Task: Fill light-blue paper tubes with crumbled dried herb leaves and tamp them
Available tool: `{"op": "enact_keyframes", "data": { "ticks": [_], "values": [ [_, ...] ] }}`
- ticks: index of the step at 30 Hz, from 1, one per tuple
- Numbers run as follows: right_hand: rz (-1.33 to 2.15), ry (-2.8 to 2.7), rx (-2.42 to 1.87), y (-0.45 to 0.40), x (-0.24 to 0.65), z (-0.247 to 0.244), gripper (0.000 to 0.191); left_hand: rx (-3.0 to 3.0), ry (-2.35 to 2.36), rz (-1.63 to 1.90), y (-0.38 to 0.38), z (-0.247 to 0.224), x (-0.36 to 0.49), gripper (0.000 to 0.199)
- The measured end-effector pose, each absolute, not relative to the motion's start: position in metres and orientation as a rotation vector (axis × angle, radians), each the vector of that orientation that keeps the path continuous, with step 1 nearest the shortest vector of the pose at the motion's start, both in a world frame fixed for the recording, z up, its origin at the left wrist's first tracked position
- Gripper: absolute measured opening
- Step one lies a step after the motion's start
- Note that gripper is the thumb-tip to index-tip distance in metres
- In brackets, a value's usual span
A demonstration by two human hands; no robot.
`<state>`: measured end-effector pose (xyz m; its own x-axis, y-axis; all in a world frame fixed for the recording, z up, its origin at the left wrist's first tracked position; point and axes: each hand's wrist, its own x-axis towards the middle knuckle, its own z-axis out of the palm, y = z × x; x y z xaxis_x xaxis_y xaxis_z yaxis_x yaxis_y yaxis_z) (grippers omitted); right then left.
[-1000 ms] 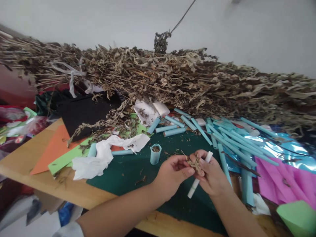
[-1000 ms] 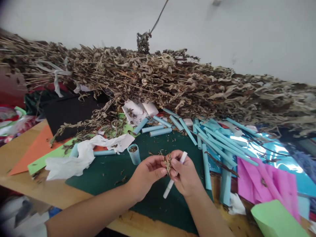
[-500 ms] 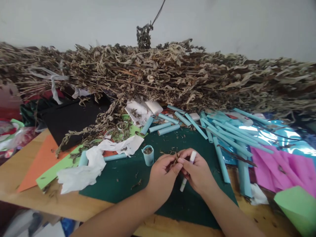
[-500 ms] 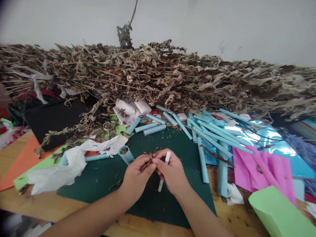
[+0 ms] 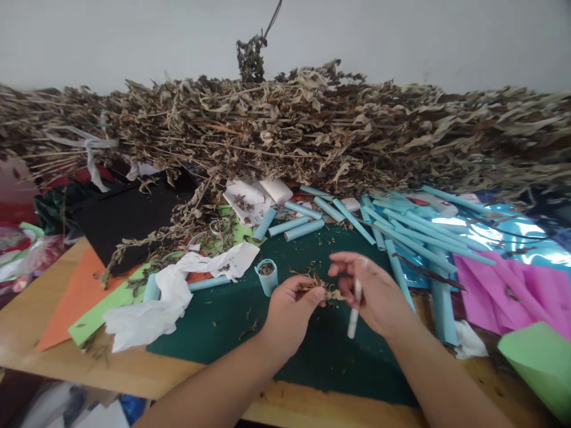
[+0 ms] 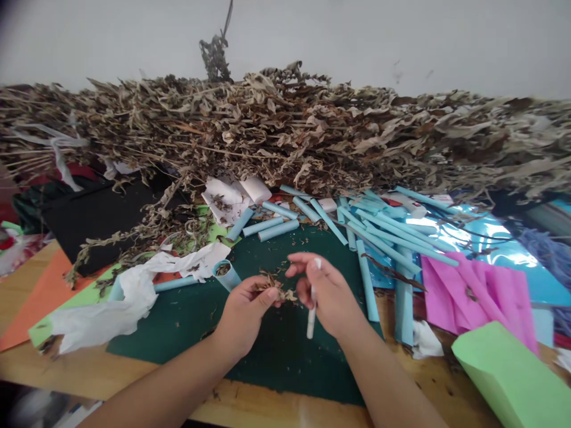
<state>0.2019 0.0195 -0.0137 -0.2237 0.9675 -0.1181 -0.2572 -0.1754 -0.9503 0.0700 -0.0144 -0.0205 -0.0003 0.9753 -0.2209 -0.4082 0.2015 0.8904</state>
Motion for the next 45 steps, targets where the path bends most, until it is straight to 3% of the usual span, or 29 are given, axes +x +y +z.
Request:
{"op": "enact_keyframes", "data": {
  "ticks": [7,12,14,19,22,36,45],
  "values": [
    [0.582,-1.983,-1.532,0.036,0.223,-0.019,0.042,0.776,0.966,1.142,-0.018,-0.022,0.071,0.011],
    [0.48,-2.17,-1.545,0.035,0.216,-0.031,0.041,0.707,0.898,1.106,-0.017,-0.018,0.07,0.016],
    [0.539,-2.196,-1.482,0.033,0.22,-0.025,0.045,0.674,0.878,1.083,-0.016,-0.017,0.07,0.019],
    [1.303,-2.286,-0.933,0.028,0.237,-0.002,0.065,0.551,0.774,0.949,-0.019,-0.016,0.07,0.025],
    [1.506,-2.267,-0.813,0.029,0.237,0.001,0.073,0.52,0.725,0.918,-0.021,-0.014,0.071,0.027],
    [1.547,-1.998,-0.728,0.021,0.215,-0.006,0.032,0.641,0.819,0.861,-0.018,-0.01,0.068,0.021],
    [1.493,-1.902,-0.762,0.022,0.21,-0.017,0.021,0.717,0.942,0.905,-0.015,-0.011,0.066,0.011]
  ]
}}
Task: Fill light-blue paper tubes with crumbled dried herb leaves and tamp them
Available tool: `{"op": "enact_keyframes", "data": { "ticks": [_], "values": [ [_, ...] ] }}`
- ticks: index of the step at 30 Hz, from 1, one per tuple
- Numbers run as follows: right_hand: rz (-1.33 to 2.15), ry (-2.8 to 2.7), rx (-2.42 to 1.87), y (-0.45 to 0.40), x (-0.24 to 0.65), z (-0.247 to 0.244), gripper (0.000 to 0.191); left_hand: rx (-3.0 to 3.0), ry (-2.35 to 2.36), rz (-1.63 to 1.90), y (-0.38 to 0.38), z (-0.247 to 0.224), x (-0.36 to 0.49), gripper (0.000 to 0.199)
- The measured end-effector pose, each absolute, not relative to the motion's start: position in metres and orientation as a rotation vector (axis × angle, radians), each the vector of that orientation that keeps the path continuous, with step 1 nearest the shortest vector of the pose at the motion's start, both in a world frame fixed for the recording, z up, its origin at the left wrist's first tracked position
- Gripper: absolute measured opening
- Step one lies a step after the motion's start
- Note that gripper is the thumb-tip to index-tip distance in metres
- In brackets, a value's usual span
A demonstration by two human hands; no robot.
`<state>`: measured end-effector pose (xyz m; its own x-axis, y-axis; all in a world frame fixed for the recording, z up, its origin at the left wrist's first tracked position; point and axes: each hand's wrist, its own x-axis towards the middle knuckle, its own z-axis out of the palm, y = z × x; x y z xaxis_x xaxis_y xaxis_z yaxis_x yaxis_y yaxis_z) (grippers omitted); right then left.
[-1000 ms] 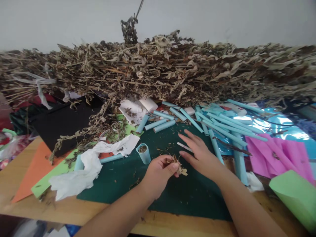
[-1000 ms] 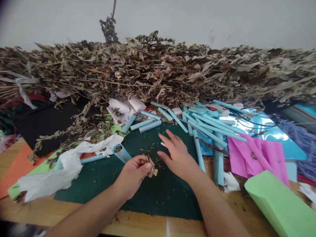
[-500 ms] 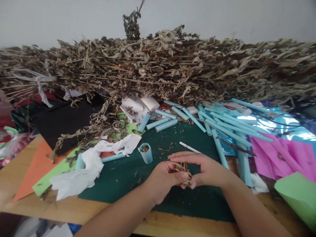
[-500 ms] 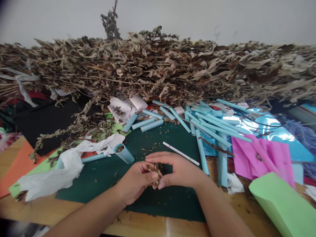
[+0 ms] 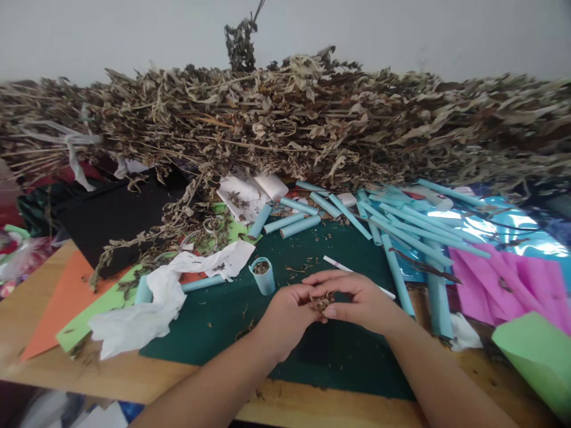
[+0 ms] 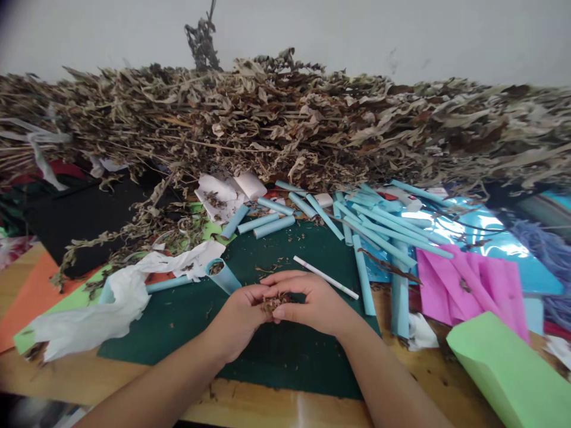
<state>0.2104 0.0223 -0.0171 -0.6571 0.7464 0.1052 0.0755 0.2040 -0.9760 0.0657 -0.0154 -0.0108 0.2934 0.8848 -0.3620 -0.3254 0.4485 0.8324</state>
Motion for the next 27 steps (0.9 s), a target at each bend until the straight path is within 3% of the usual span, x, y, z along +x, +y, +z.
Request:
{"op": "enact_keyframes", "data": {
  "ticks": [5,13,27],
  "values": [
    [1.22,-1.931,-0.826,0.026,0.208,-0.019,0.015,0.85,0.987,0.882,-0.015,-0.011,0.062,0.014],
    [1.021,-1.861,-0.966,0.023,0.203,-0.024,0.022,1.506,1.182,0.835,-0.02,-0.01,0.058,0.024],
    [1.051,-1.874,-0.924,0.015,0.195,-0.027,0.025,1.45,1.336,0.925,-0.016,-0.019,0.059,0.011]
  ]
}}
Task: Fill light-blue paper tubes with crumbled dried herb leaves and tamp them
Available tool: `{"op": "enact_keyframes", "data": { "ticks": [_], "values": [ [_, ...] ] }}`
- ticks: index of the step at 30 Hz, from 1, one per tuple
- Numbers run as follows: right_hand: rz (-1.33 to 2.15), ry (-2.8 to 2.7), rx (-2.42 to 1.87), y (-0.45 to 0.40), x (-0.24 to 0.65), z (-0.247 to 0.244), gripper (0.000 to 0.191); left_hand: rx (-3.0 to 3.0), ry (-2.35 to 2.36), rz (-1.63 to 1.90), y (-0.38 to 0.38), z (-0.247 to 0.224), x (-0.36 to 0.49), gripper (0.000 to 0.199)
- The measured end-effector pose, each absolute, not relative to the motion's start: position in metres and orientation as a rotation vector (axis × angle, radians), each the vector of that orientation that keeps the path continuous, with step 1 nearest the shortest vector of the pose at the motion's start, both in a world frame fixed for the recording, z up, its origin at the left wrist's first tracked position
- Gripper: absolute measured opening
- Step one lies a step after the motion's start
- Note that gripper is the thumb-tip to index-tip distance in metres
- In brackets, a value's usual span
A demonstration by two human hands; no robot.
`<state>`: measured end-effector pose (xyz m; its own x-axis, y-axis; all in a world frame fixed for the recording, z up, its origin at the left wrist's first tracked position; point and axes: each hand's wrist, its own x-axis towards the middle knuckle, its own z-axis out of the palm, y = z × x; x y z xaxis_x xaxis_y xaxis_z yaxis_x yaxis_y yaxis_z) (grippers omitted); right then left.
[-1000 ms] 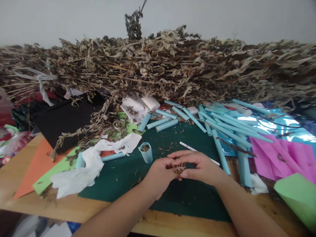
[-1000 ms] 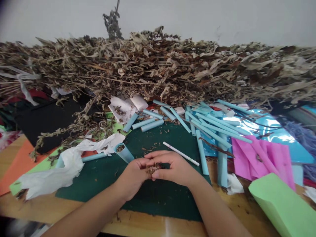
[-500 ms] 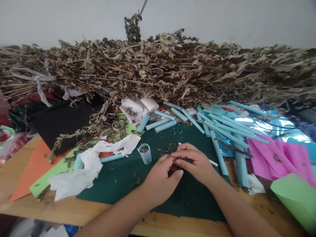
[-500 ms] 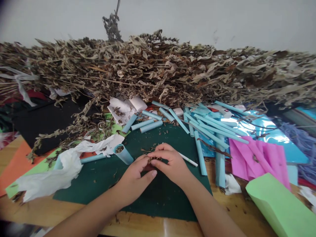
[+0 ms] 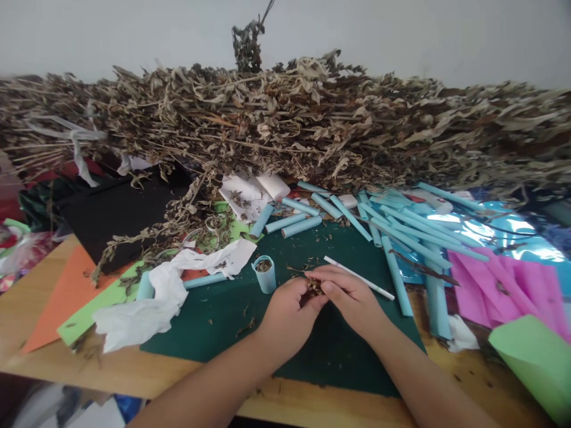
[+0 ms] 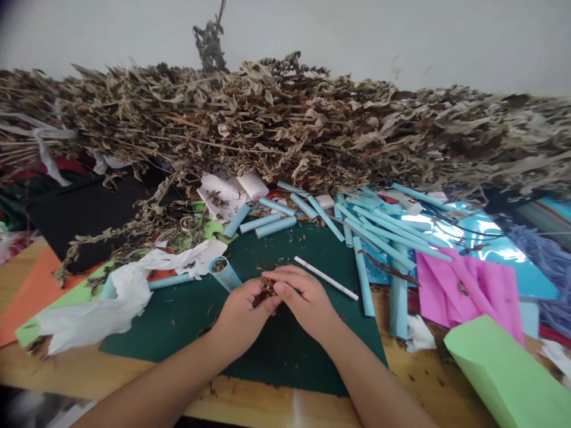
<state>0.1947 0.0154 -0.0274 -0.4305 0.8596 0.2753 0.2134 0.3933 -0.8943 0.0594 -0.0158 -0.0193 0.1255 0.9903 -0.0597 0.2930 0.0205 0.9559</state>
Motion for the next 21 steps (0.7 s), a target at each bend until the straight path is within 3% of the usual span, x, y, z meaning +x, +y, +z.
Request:
{"op": "enact_keyframes", "data": {
  "ticks": [8,21],
  "values": [
    [1.013,-2.039,-0.832,0.019,0.207,-0.02,0.048,1.134,1.089,0.973,-0.013,-0.017,0.057,0.018],
    [1.072,-2.016,-0.727,0.014,0.201,-0.021,0.022,0.81,0.773,0.651,-0.003,-0.013,0.04,0.024]
  ]
}}
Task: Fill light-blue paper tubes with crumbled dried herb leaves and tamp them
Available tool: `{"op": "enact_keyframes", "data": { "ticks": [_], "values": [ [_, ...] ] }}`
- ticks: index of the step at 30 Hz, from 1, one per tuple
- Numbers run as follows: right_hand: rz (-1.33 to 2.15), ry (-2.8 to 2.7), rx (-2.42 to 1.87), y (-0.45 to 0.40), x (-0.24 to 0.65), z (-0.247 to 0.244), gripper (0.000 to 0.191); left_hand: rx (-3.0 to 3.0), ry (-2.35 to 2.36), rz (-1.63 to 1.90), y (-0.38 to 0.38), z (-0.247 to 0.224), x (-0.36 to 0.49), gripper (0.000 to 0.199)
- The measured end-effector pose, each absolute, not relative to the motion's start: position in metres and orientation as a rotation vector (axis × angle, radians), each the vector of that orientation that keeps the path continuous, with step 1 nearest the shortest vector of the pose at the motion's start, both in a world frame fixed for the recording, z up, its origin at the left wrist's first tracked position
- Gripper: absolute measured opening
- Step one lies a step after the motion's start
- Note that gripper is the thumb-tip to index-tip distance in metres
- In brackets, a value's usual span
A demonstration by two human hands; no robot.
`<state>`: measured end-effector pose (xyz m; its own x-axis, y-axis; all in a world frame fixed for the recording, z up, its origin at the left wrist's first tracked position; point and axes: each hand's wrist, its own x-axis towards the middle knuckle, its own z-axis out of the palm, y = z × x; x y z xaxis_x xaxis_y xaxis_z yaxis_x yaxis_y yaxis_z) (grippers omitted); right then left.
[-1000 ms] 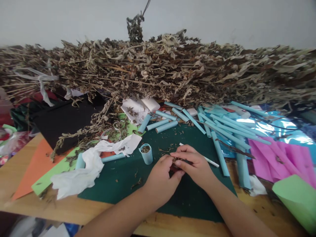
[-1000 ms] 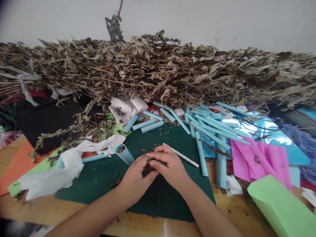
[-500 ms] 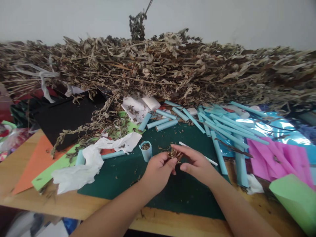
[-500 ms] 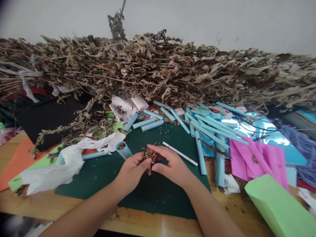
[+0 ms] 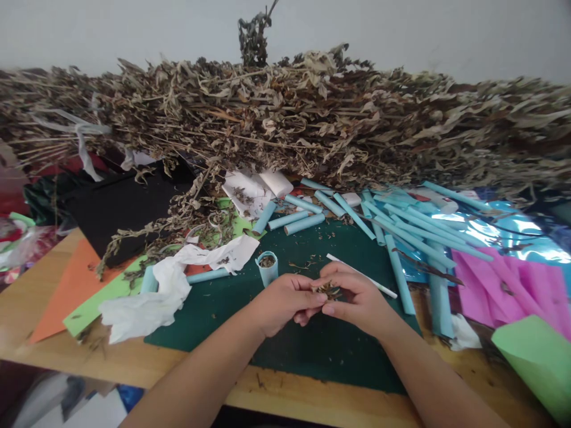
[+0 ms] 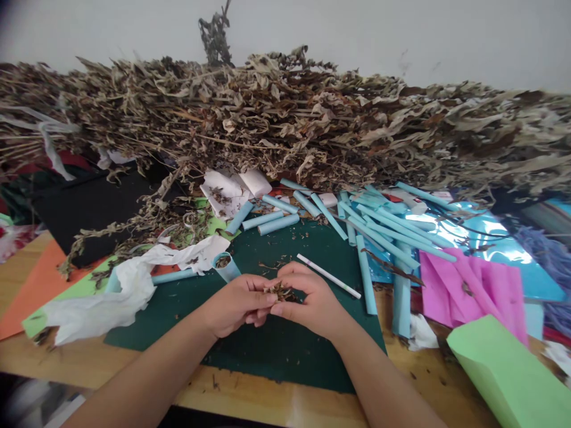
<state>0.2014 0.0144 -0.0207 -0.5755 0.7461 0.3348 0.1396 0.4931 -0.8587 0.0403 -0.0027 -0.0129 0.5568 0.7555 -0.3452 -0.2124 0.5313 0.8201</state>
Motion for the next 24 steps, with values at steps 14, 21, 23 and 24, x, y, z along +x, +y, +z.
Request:
{"op": "enact_keyframes", "data": {
  "ticks": [14,21,23,24],
  "values": [
    [0.803,-1.868,-0.874,0.015,0.2,-0.019,0.014,1.182,0.89,0.713,-0.011,-0.011,0.052,0.014],
    [0.906,-1.851,-0.887,0.014,0.195,-0.02,0.026,2.242,1.259,0.799,-0.015,-0.012,0.047,0.029],
    [0.959,-1.896,-0.901,0.016,0.196,-0.02,0.026,2.408,1.286,0.802,-0.014,-0.01,0.044,0.031],
    [0.983,-1.923,-0.909,0.017,0.196,-0.021,0.026,2.452,1.302,0.795,-0.014,-0.01,0.044,0.032]
  ]
}}
